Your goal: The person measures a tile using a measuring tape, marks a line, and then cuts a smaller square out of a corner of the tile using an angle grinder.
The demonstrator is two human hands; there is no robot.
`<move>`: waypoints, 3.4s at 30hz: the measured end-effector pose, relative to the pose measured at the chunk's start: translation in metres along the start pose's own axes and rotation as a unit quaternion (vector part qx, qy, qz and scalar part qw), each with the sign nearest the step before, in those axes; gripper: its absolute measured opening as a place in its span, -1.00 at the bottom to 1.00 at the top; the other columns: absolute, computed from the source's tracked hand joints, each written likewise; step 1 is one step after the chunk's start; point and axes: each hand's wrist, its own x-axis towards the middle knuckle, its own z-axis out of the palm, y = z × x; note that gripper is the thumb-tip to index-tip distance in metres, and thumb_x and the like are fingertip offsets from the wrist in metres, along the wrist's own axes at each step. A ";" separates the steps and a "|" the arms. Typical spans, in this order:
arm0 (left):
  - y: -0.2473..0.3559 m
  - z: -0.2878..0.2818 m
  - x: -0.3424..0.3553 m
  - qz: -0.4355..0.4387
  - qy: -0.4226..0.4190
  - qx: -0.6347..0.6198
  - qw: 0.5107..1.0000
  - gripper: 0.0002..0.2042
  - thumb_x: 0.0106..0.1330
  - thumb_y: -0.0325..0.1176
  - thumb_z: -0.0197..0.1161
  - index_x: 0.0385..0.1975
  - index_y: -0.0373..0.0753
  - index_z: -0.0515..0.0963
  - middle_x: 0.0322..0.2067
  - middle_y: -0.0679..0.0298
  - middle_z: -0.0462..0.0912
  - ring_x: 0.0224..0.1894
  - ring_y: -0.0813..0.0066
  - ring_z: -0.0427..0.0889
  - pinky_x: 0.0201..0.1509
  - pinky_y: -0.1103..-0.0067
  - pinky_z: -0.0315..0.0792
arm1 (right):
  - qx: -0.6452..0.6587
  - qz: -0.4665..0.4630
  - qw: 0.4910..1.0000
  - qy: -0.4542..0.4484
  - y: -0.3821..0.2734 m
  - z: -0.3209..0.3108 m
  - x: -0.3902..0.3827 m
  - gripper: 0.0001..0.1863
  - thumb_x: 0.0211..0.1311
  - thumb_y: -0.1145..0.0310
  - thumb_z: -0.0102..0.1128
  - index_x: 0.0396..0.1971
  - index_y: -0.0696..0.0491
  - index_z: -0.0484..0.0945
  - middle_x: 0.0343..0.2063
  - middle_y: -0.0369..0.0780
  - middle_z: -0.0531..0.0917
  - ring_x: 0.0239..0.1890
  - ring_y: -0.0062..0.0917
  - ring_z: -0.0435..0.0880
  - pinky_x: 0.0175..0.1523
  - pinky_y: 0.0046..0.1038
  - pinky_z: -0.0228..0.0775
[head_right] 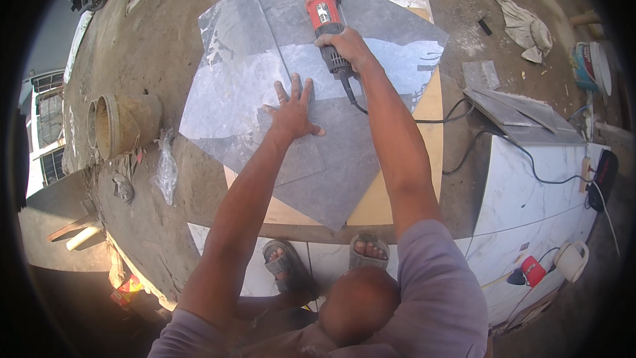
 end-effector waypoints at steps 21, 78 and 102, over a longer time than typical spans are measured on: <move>-0.002 0.002 0.000 -0.003 0.002 0.002 1.000 0.36 -0.23 0.16 0.66 0.58 0.14 -0.20 0.60 0.20 -0.38 0.57 -0.30 -0.35 0.27 -0.51 0.07 | -0.005 -0.004 1.000 0.014 0.007 0.003 -0.020 -0.63 -0.10 0.29 0.49 -0.32 0.19 0.62 -0.56 -0.23 0.64 -0.67 -0.55 0.58 -0.57 -0.46 0.41; 0.002 -0.006 -0.003 -0.012 -0.021 0.010 1.000 0.32 -0.15 0.16 0.63 0.58 0.14 -0.21 0.59 0.22 -0.38 0.58 -0.24 -0.37 0.32 -0.44 0.10 | -0.008 -0.009 1.000 0.011 0.018 0.001 -0.031 -0.60 -0.11 0.29 0.50 -0.28 0.20 0.61 -0.51 -0.21 0.66 -0.60 -0.55 0.60 -0.48 -0.47 0.44; 0.000 -0.003 0.000 -0.005 -0.003 0.001 1.000 0.36 -0.23 0.14 0.66 0.58 0.12 -0.19 0.59 0.18 -0.35 0.57 -0.29 -0.36 0.29 -0.50 0.06 | 0.012 0.024 1.000 0.002 -0.001 0.004 -0.013 -0.65 -0.10 0.29 0.49 -0.34 0.19 0.62 -0.55 -0.21 0.65 -0.69 -0.56 0.57 -0.58 -0.47 0.42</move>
